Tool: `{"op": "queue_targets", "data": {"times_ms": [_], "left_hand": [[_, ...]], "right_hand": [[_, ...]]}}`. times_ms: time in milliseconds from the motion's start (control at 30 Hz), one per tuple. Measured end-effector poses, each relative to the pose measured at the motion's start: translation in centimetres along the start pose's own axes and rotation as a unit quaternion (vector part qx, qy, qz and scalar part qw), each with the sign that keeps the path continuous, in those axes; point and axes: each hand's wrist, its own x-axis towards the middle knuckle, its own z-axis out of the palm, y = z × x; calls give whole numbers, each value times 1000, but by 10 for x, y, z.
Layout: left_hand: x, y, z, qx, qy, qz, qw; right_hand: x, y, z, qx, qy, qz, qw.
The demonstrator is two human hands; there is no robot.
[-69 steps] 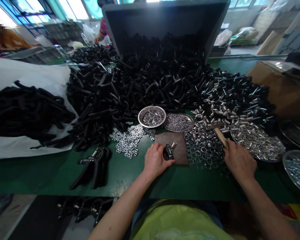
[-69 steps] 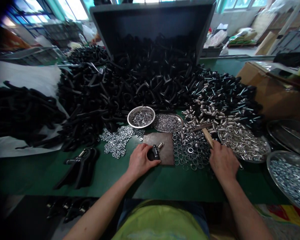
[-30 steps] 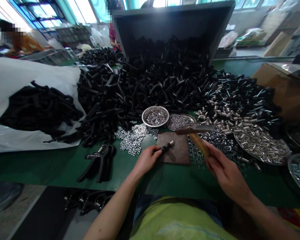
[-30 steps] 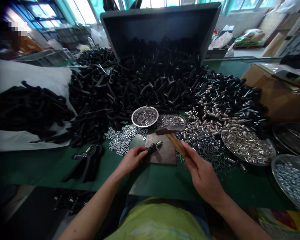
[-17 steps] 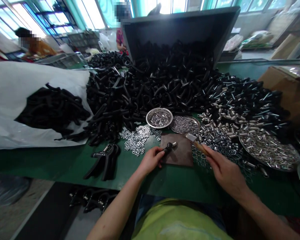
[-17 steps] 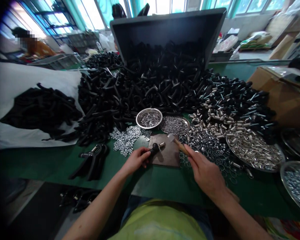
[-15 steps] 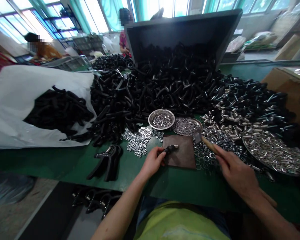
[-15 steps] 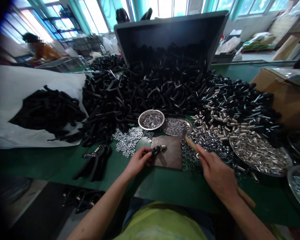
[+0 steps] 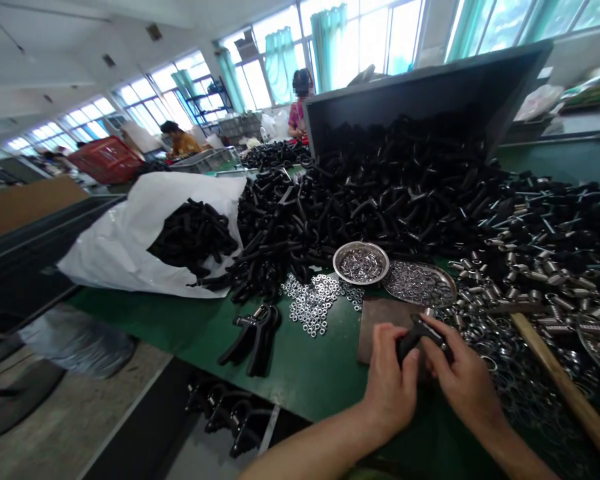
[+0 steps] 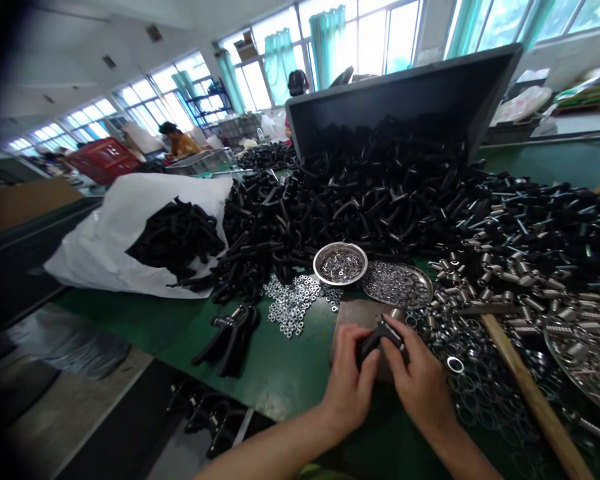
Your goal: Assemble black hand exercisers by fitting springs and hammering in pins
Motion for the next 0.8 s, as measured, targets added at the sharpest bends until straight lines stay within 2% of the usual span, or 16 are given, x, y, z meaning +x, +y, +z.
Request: {"op": "queue_targets", "data": {"times_ms": [33,100,133,167,200,233,300,367,433,533,600,700,767,800], "left_hand": [[7,-2,-5,1,-28,10,1000],[32,-14,-29,33,-49,5,998],[49,-23,-46,74,-6,-15,997],[68,-35,-66,130,65,-51,988],[88,-48,-88,198,138,-106,965],[107,-61,-108,258,207,-178,927],[140,-86,-143,285,253,-232,895],[160,-103,-163,293,268,-269,877],[169,-111,-169,292,280,-286,868],[166,-105,-163,289,305,-257,871],[158,-90,-156,283,312,-207,883],[137,-57,-147,185,311,-65,930],[116,-33,-140,64,276,9,959],[103,-22,-134,5,237,5,972]], "right_hand": [[6,-2,4,17,-2,9,1000],[17,2,6,-12,-27,10,1000],[21,6,5,-49,-57,7,997],[24,10,5,-99,-89,2,991],[25,14,4,-156,-116,-4,981],[25,15,5,-212,-138,-9,967],[23,14,8,-301,-164,-25,939],[20,9,13,-347,-168,-41,922],[19,3,16,-361,-157,-50,918],[19,2,17,-353,-144,-45,923],[19,6,16,-330,-142,-30,933],[18,15,12,-248,-141,9,958],[17,20,7,-147,-146,43,978],[15,21,5,-84,-147,60,984]]}}
